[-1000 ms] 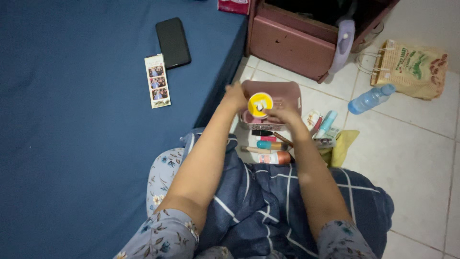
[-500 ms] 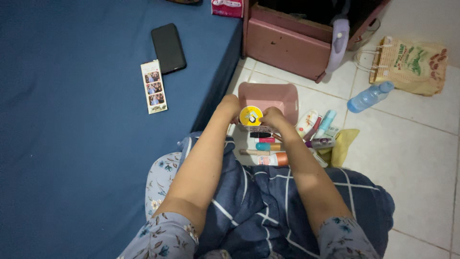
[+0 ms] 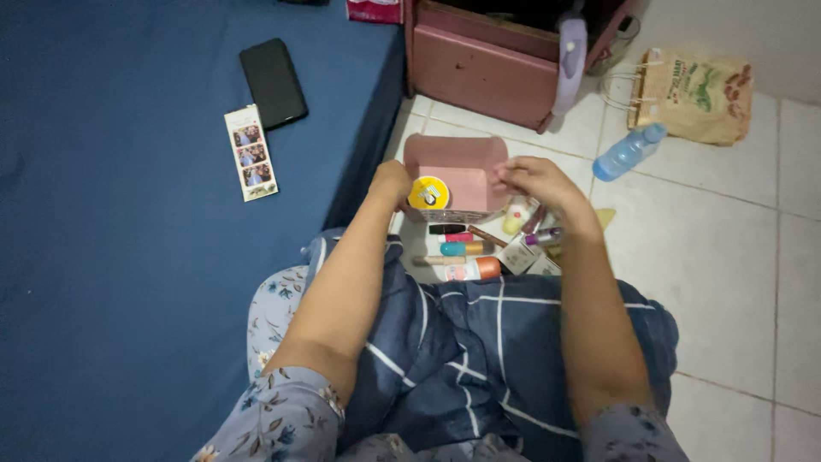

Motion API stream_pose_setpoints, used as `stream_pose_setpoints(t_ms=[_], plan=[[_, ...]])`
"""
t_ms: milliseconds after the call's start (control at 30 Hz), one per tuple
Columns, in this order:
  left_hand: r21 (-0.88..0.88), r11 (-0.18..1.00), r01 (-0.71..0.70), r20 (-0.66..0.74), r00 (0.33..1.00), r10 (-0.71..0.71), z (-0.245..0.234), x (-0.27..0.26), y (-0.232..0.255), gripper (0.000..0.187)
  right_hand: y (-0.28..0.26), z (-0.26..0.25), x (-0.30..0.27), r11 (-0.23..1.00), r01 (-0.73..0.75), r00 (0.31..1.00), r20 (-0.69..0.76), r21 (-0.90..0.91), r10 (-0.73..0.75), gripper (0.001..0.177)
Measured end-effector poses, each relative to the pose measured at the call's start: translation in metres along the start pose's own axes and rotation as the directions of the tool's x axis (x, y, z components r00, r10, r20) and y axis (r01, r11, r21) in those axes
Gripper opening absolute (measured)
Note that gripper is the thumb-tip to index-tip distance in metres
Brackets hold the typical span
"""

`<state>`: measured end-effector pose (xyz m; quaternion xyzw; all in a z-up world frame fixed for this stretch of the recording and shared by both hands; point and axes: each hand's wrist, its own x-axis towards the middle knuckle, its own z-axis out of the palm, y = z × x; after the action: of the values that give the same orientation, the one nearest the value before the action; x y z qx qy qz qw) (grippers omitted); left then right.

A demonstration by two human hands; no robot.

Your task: The person sits on the floor and organizes various cosmetic items into a small pink container. They handle tubes, compacts, and small boxes, placing them one by one into the container.

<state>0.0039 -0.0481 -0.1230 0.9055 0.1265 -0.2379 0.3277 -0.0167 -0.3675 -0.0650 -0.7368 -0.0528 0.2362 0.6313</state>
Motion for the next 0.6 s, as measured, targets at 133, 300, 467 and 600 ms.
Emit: stream_pose_setpoints(t_ms=[133,300,467,600], plan=[[0.075,0.99,-0.118,-0.183,0.974,0.13,0.001,0.004,-0.005,0.022,-0.001,0.011,-0.045,0.952,-0.078,0.974,0.181,-0.297,0.136,0.023],[0.032,0.997,0.065,-0.156,0.986,-0.06,-0.017,-0.034,0.023,0.051,0.046,0.14,-0.049,0.57,0.392,0.905,0.415,-0.722,-0.097,0.044],[0.09,0.983,0.16,-0.185,0.972,-0.141,-0.038,-0.064,0.044,0.085,0.139,0.23,-0.021,0.343,0.403,0.915,0.385,-0.848,-0.123,0.051],[0.072,0.983,0.172,-0.154,0.975,-0.159,-0.036,-0.063,0.042,0.086,0.224,0.246,0.046,0.29,0.386,0.911,0.312,-0.875,-0.27,0.047]])
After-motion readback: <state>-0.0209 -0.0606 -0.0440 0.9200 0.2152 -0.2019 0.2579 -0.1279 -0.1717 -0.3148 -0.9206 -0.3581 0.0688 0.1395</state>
